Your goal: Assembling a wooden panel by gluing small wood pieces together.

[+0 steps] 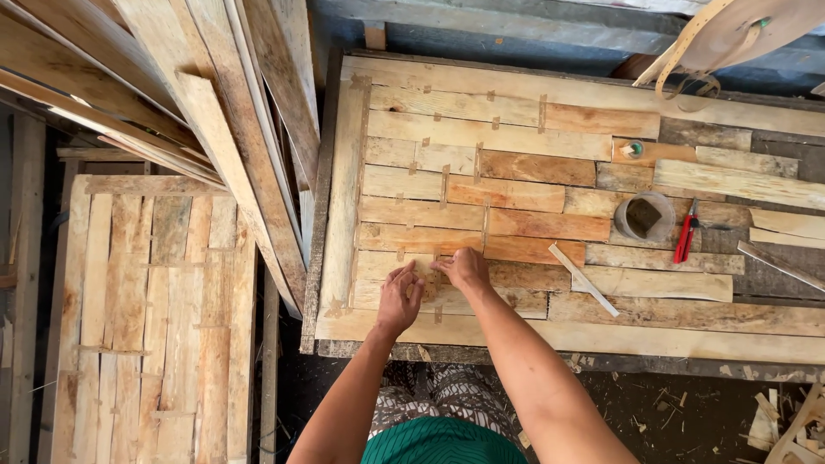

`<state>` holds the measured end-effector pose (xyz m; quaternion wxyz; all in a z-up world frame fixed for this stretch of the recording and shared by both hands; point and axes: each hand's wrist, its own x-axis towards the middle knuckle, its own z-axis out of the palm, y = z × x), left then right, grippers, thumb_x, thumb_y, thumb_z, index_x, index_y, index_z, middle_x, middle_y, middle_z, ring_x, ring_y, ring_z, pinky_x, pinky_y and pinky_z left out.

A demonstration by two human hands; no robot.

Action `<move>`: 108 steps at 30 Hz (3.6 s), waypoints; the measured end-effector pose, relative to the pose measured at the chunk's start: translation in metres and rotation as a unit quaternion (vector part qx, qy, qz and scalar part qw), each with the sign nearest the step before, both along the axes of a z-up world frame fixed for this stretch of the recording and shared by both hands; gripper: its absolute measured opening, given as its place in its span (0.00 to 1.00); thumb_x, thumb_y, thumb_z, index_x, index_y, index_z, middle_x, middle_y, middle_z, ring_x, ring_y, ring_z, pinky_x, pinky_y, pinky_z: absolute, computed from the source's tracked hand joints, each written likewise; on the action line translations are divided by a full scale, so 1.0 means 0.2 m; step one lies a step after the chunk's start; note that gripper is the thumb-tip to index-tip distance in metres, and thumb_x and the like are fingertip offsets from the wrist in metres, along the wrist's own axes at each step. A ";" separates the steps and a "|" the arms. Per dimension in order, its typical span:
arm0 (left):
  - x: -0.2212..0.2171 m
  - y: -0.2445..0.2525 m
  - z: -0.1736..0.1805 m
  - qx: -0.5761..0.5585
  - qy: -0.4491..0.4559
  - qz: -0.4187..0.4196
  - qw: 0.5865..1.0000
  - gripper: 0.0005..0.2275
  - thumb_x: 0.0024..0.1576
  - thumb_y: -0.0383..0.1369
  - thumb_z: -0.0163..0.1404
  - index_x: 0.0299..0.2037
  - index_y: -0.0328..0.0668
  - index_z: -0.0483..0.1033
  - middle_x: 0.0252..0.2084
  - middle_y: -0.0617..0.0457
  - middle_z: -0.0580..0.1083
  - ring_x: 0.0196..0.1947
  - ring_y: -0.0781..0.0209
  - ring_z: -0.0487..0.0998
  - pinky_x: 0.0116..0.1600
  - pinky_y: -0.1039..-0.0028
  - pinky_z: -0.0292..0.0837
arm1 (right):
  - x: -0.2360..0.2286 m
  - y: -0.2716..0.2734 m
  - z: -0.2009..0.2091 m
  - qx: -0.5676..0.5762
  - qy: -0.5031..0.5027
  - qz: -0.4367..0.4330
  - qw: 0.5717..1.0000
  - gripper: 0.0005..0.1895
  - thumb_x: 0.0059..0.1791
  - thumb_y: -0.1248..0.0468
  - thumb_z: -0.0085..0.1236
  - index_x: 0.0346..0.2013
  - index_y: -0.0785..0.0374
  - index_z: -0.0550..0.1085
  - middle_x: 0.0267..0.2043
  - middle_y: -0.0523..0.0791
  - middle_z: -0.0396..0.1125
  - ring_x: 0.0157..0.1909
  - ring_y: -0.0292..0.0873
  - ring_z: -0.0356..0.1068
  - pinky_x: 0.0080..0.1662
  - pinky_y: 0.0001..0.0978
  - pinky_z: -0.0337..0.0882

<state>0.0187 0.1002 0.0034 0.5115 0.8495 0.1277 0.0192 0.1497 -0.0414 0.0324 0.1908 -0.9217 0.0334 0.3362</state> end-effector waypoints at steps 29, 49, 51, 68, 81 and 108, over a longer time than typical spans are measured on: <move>-0.03 0.00 -0.01 -0.002 0.010 -0.015 1.000 0.07 0.59 0.33 0.52 0.35 0.36 0.77 0.66 0.40 0.71 0.65 0.40 0.68 0.65 0.54 0.63 | -0.06 -0.01 -0.21 -0.064 -0.030 0.063 0.996 0.29 0.43 0.40 0.66 0.27 0.64 0.70 0.25 0.43 0.72 0.23 0.37 0.66 0.25 0.31 0.67; -0.02 0.01 -0.02 -0.014 -0.012 -0.013 1.000 0.09 0.59 0.33 0.52 0.35 0.33 0.77 0.65 0.38 0.71 0.64 0.38 0.69 0.65 0.56 0.65 | -0.08 -0.01 -0.07 0.124 0.056 -0.151 0.979 0.19 0.59 0.51 0.44 0.31 0.61 0.69 0.31 0.43 0.80 0.32 0.36 0.77 0.31 0.32 0.63; -0.03 0.01 -0.02 -0.004 -0.031 -0.015 0.999 0.09 0.59 0.33 0.52 0.34 0.32 0.76 0.65 0.37 0.71 0.65 0.37 0.69 0.66 0.55 0.65 | -0.10 -0.03 -0.10 -0.026 -0.048 0.074 0.996 0.23 0.44 0.49 0.72 0.31 0.62 0.69 0.36 0.45 0.72 0.35 0.39 0.71 0.34 0.31 0.71; -0.03 0.02 -0.07 -0.002 -0.041 -0.028 0.999 0.08 0.60 0.33 0.52 0.35 0.34 0.76 0.64 0.37 0.72 0.63 0.36 0.70 0.64 0.56 0.67 | -0.10 -0.08 -0.30 0.187 0.032 -0.172 0.967 0.23 0.51 0.48 0.60 0.39 0.68 0.69 0.39 0.50 0.67 0.41 0.50 0.76 0.42 0.43 0.74; -0.03 0.02 -0.08 -0.019 -0.038 -0.024 0.999 0.09 0.60 0.33 0.52 0.36 0.33 0.77 0.64 0.38 0.72 0.64 0.38 0.69 0.65 0.58 0.66 | -0.12 -0.05 -0.03 -0.028 -0.038 0.118 0.992 0.28 0.39 0.56 0.77 0.40 0.63 0.67 0.43 0.48 0.69 0.47 0.47 0.69 0.50 0.42 0.71; -0.02 0.04 -0.01 -0.032 -0.026 -0.020 0.999 0.09 0.61 0.33 0.50 0.37 0.32 0.78 0.63 0.41 0.73 0.63 0.41 0.70 0.64 0.59 0.67 | -0.08 -0.10 -0.34 -0.010 -0.127 0.115 0.985 0.23 0.45 0.49 0.70 0.30 0.63 0.69 0.30 0.46 0.69 0.31 0.41 0.70 0.35 0.37 0.72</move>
